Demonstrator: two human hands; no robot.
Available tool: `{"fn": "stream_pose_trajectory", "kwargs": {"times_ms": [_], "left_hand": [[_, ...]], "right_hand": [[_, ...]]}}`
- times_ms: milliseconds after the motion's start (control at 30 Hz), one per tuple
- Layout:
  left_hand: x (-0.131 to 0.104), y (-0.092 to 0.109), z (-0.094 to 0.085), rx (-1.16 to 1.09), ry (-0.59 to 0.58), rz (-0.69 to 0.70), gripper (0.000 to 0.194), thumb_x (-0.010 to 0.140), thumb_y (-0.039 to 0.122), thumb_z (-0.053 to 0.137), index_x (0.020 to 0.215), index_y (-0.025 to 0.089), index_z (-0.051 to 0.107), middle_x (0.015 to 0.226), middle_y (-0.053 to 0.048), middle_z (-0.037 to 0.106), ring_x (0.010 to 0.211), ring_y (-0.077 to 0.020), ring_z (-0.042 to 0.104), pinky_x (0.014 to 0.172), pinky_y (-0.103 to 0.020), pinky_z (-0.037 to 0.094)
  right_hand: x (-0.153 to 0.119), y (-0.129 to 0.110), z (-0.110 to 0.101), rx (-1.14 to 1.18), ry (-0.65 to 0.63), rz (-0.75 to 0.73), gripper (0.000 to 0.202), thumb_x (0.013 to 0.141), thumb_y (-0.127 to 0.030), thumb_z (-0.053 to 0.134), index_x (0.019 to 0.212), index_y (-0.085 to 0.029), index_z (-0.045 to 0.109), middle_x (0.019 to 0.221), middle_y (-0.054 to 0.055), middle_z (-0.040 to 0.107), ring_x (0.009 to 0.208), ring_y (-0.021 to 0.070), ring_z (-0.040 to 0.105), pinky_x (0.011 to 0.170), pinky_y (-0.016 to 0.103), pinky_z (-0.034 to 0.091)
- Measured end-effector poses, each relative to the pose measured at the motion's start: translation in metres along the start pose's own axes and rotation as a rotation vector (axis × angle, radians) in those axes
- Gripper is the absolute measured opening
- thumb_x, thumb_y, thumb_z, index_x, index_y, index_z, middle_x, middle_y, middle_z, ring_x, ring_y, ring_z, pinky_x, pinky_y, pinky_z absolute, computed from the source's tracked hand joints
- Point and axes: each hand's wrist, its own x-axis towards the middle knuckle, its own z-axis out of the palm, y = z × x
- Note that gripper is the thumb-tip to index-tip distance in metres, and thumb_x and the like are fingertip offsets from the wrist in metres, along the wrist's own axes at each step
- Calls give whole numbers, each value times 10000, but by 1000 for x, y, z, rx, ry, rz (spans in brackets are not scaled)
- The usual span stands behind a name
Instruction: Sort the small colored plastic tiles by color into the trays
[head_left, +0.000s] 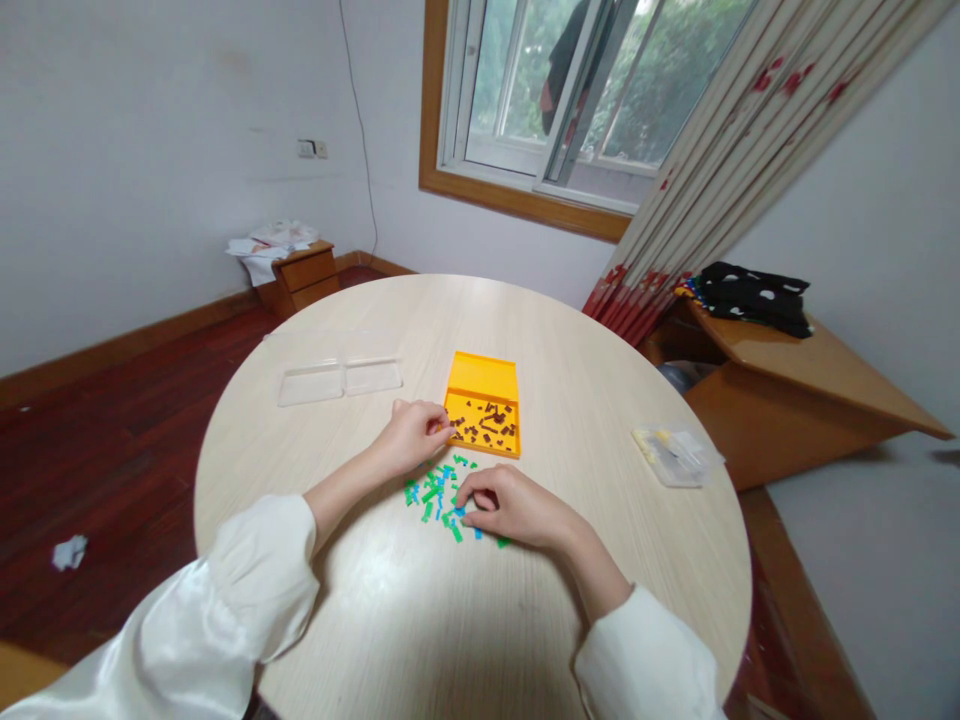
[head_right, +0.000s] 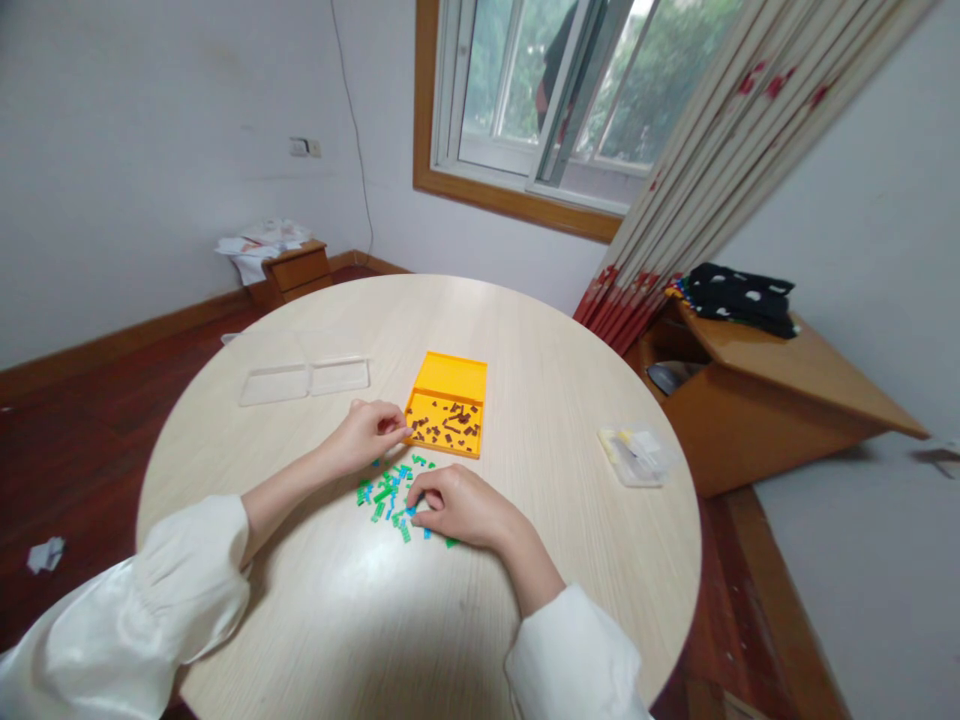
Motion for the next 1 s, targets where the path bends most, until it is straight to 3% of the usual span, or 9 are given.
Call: {"fn": "stream_pose_trajectory", "kwargs": {"times_ms": [200, 500, 700, 833, 1000], "left_hand": [[0, 2, -2, 18, -7, -10, 206, 783, 257, 551, 618, 138, 588, 594, 11, 558, 608, -137, 488, 718, -313, 283], [1, -3, -3, 29, 3, -18, 217, 794, 274, 552, 641, 137, 622, 596, -7, 588, 597, -143, 511, 736, -325, 310], [2, -9, -2, 32, -6, -63, 155, 789, 262, 564, 841, 158, 666, 572, 17, 593, 571, -142, 531, 791, -344, 323], [1, -9, -2, 40, -10, -68, 173, 791, 246, 561, 906, 155, 652, 575, 24, 595, 566, -141, 535, 812, -351, 324], [0, -6, -4, 28, -4, -58, 161, 807, 238, 530, 824, 141, 656, 559, 15, 585, 541, -131, 509, 753, -321, 343]], "right_hand": [[-2, 2, -4, 16, -16, 34, 53, 715, -112, 614, 714, -151, 651, 517, -82, 367, 483, 54, 337, 488, 189, 266], [-11, 12, -17, 30, 148, 53, 140, 793, -221, 563, 764, -147, 678, 549, -62, 347, 529, 77, 325, 510, 216, 255], [-15, 17, -24, 5, 189, 98, 208, 816, -212, 508, 833, -146, 705, 539, -50, 380, 523, 83, 323, 501, 217, 250], [-16, 18, -23, 20, 144, 71, 249, 793, -160, 513, 948, -160, 708, 549, -49, 400, 521, 81, 324, 498, 210, 258], [-13, 12, -16, 12, 2, 36, 378, 764, -93, 503, 1080, -200, 681, 568, -45, 462, 501, 69, 331, 478, 193, 266]]}}
